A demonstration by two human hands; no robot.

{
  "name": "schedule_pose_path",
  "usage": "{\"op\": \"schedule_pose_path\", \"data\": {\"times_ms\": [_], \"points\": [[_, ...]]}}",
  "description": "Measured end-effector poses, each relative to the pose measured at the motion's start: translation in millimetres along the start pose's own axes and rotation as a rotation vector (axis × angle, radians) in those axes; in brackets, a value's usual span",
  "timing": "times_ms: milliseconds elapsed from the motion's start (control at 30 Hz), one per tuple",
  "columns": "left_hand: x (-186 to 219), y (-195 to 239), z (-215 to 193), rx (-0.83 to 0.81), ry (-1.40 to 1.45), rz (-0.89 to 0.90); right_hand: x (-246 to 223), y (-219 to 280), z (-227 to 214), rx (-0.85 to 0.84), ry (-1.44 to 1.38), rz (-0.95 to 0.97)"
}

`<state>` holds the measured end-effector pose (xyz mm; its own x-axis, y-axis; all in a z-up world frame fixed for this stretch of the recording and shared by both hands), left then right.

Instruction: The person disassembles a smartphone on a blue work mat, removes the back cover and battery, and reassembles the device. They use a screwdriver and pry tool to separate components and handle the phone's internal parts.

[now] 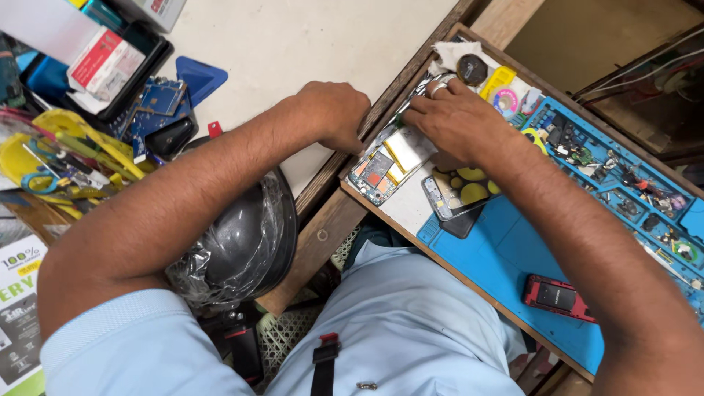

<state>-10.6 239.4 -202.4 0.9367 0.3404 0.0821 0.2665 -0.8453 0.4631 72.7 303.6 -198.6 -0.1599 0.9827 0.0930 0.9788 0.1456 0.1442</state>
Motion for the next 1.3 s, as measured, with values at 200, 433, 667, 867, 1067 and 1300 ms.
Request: {"op": "schedule_pose_path", "data": {"times_ms": [200, 433, 667, 867, 1067, 1300], "points": [[16, 2, 14, -0.003, 0.003, 0.053, -4, -5, -10, 0.008, -0.042, -0.015], [44, 5, 26, 0.193, 0.071, 0.139, 4, -5, 4, -0.055, -0.055, -0.031], [32, -4, 33, 0.166, 0.118, 0.065, 8, -4, -1, 0.07, -0.164, -0.026], [27, -4, 30, -0.023, 0.167, 0.075, 12, 10, -15, 0.211, -0.328, -0.044], [12, -11, -21, 0.142, 0.249, 0.146, 7, 74, -49, 0.696, -0.198, -0.08], [48, -74, -42, 0.339, 0.138, 0.192, 81, 168, -32, 0.927, -0.097, 0.47]]}}
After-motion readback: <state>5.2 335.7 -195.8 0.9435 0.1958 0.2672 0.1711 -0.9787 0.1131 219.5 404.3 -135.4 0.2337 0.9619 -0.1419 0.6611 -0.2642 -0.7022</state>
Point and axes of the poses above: each hand's wrist, its own y-axis away from the middle knuckle, its own z-axis out of the palm, x = y × z, the point moved 10 cm from there along -y, towards the middle knuckle, and after that the axes turned 13 degrees about x, right-handed, at the moved point
